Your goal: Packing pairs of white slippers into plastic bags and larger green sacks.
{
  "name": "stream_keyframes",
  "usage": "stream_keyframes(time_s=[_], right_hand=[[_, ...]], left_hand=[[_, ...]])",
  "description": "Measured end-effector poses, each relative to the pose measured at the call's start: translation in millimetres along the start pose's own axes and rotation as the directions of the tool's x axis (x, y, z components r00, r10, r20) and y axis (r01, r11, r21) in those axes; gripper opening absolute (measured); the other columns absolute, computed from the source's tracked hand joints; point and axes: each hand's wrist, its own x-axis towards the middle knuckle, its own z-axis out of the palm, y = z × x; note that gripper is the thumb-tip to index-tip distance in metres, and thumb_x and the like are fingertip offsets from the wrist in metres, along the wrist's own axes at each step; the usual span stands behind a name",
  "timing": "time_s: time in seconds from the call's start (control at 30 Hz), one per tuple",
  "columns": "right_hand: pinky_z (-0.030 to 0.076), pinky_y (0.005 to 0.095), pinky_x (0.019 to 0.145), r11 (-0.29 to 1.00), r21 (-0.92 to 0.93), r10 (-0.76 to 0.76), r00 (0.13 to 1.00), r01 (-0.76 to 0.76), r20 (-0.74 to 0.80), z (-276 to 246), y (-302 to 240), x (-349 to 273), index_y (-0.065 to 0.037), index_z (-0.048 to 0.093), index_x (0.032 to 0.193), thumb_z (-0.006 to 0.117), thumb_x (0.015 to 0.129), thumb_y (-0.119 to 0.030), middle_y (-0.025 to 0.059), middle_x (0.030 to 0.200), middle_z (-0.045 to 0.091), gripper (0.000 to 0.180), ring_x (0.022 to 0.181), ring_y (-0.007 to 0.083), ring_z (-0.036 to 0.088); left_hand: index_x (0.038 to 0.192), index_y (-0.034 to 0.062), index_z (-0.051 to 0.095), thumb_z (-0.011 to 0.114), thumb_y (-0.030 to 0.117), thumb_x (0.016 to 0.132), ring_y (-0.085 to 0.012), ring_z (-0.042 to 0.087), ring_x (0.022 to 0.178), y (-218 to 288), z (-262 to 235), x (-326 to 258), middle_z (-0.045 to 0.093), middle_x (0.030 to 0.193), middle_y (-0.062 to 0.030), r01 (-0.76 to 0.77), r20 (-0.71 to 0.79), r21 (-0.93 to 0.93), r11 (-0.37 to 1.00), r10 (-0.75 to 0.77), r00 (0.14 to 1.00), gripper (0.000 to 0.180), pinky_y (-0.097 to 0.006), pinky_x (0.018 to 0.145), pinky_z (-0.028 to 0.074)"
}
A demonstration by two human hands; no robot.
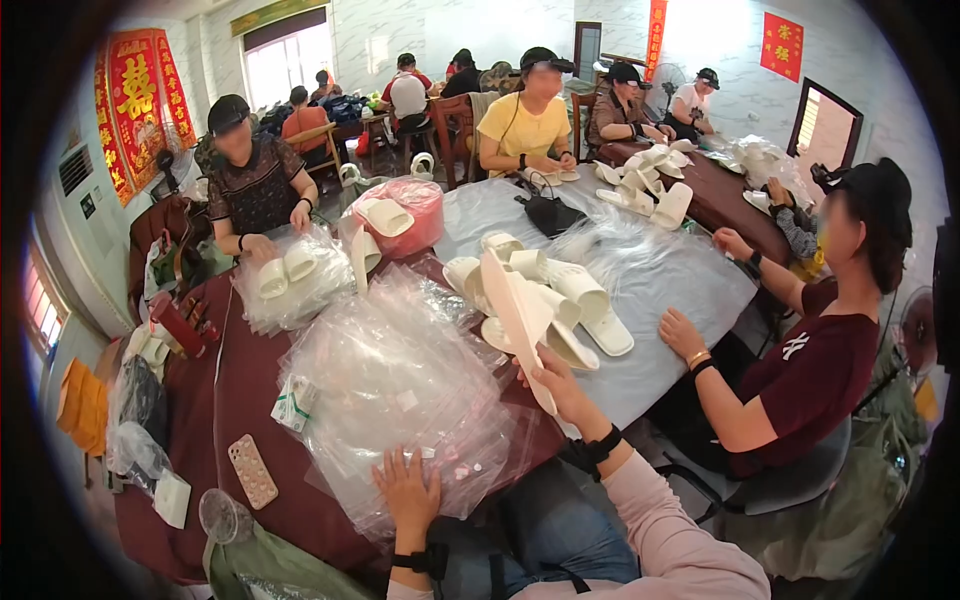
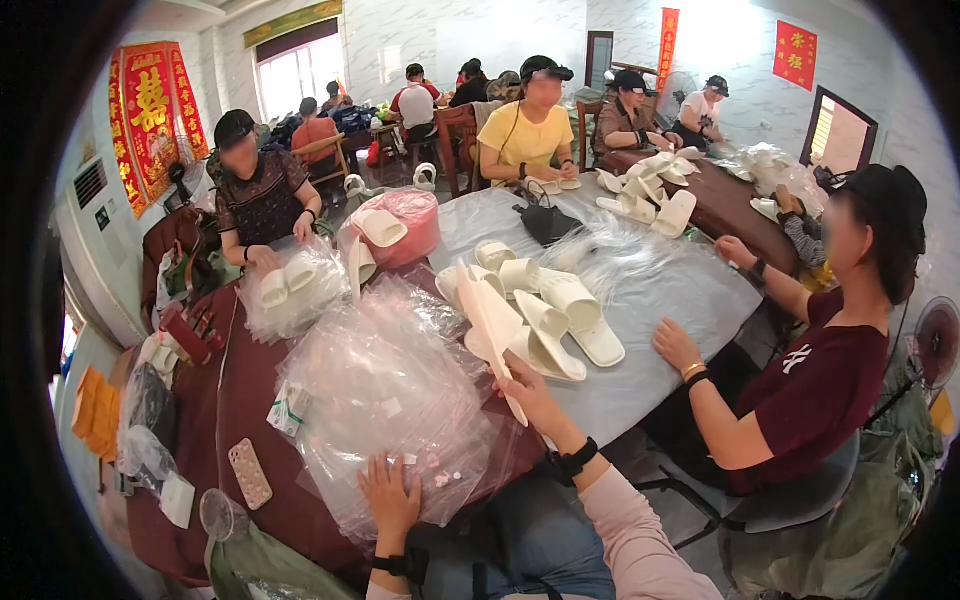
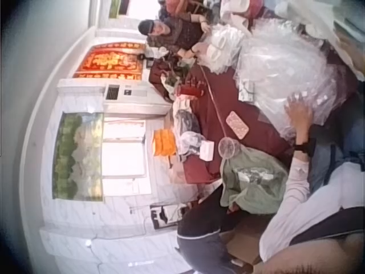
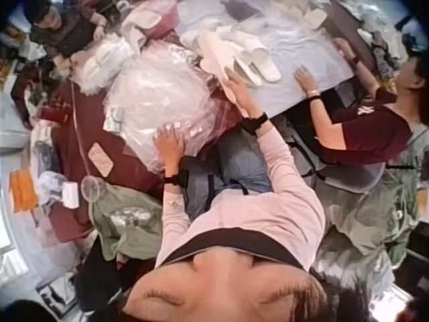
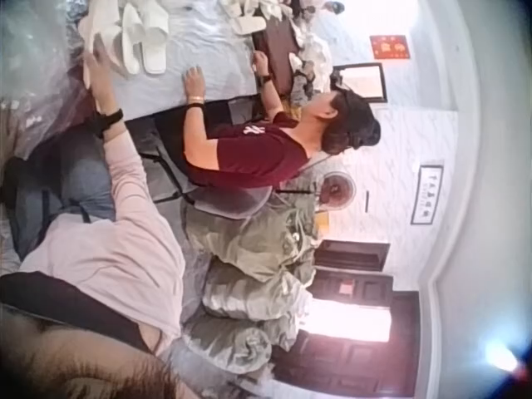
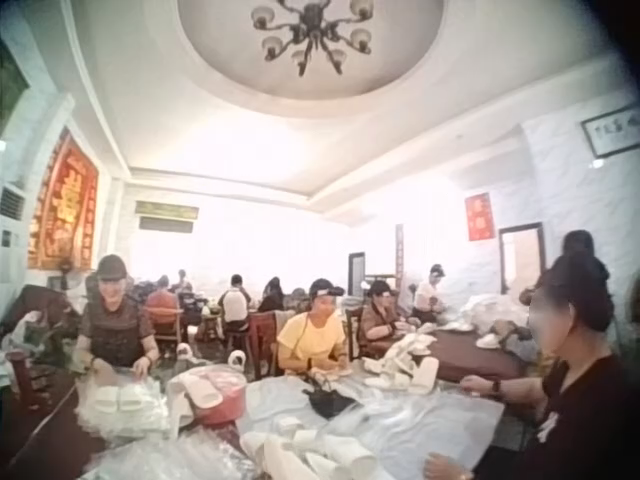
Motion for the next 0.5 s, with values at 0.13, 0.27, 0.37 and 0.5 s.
stream_keyframes(time_s=[0.13,0.27,0.37,0.5], right_hand=[[0.043,0.0286,0.085,0.989,0.112,-0.113,0.987,0.101,0.112,13.7,-19.0,-8.5,0.002,0.038,0.136,0.056,0.087,-0.028,0.0102,0.116,0.055,0.060,0.093,0.0145,0.053],[0.041,0.0309,0.089,0.945,0.278,-0.209,0.972,0.172,0.109,23.2,-34.2,-14.9,0.002,0.046,0.129,0.061,0.082,-0.039,0.0093,0.116,0.056,0.064,0.097,0.0162,0.053],[0.040,0.0317,0.091,0.958,0.085,-0.284,0.947,0.273,0.149,17.4,-45.3,-15.4,0.001,0.048,0.128,0.064,0.080,-0.039,0.0099,0.120,0.054,0.064,0.100,0.0168,0.053],[0.037,0.0339,0.096,0.944,-0.037,-0.319,0.935,0.328,0.155,19.7,-48.1,-20.5,0.001,0.048,0.127,0.066,0.079,-0.038,0.0101,0.127,0.050,0.065,0.108,0.0196,0.050]], left_hand=[[0.121,0.0085,0.057,0.059,0.034,0.082,-0.0376,0.035,0.128,0.5,-1.6,-1.1,0.046,0.132,-0.0177,0.002,-0.004,0.009,1.000,-0.002,1.000,0.046,-0.056,0.109,0.015],[0.120,0.0086,0.057,0.059,0.033,0.083,-0.0374,0.036,0.127,-1.4,-0.8,-1.5,0.045,0.132,-0.0178,-0.007,-0.025,0.014,1.000,0.007,1.000,0.045,-0.056,0.109,0.016],[0.121,0.0086,0.056,0.058,0.033,0.083,-0.0373,0.036,0.127,0.8,-1.8,0.4,0.045,0.132,-0.0179,-0.003,-0.012,-0.003,1.000,0.003,1.000,0.045,-0.056,0.109,0.016],[0.121,0.0089,0.056,0.059,0.033,0.083,-0.0373,0.036,0.127,2.4,-4.5,0.8,0.046,0.132,-0.0176,-0.001,-0.004,0.003,1.000,0.001,1.000,0.045,-0.056,0.109,0.015]])
